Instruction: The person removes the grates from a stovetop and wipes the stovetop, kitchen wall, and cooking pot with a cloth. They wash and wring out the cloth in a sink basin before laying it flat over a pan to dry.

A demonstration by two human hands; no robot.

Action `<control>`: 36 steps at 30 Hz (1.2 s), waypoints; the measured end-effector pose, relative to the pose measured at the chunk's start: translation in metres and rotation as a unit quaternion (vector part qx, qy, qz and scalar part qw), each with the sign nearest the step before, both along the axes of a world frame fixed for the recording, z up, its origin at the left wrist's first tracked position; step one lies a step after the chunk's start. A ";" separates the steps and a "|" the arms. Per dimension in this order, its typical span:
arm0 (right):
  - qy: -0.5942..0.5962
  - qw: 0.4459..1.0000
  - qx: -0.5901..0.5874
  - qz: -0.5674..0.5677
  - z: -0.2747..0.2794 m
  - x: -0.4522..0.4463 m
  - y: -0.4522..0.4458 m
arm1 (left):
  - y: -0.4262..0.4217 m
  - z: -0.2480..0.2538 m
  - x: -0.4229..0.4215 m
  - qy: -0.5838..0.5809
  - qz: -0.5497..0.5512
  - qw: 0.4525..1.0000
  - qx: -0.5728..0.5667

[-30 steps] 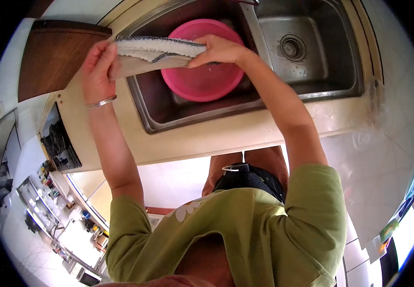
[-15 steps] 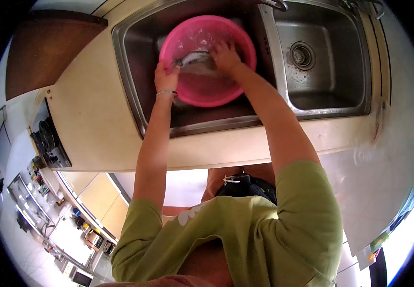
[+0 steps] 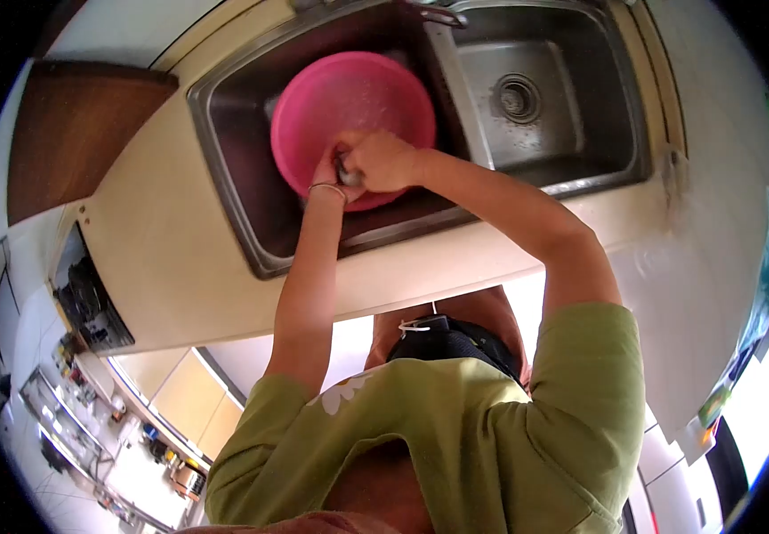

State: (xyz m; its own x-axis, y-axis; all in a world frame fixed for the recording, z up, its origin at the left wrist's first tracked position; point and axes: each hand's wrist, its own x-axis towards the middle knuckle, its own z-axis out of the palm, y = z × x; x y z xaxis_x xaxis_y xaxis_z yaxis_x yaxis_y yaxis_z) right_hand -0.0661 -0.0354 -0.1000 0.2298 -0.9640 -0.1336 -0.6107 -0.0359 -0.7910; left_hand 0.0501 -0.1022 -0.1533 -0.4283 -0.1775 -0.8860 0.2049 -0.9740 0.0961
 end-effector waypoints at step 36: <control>-0.597 0.652 -0.039 -0.465 0.032 -0.306 0.139 | 0.144 0.079 -0.334 0.588 -0.009 0.734 0.341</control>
State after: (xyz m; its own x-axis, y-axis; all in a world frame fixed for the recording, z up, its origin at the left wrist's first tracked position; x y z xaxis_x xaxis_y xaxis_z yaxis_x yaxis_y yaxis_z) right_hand -0.3718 0.1033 -0.0684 -0.5643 -0.7541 -0.3361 0.6529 -0.1584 -0.7407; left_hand -0.2839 0.0421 -0.0738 -0.9645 0.1498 0.2173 -0.2573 -0.7174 -0.6475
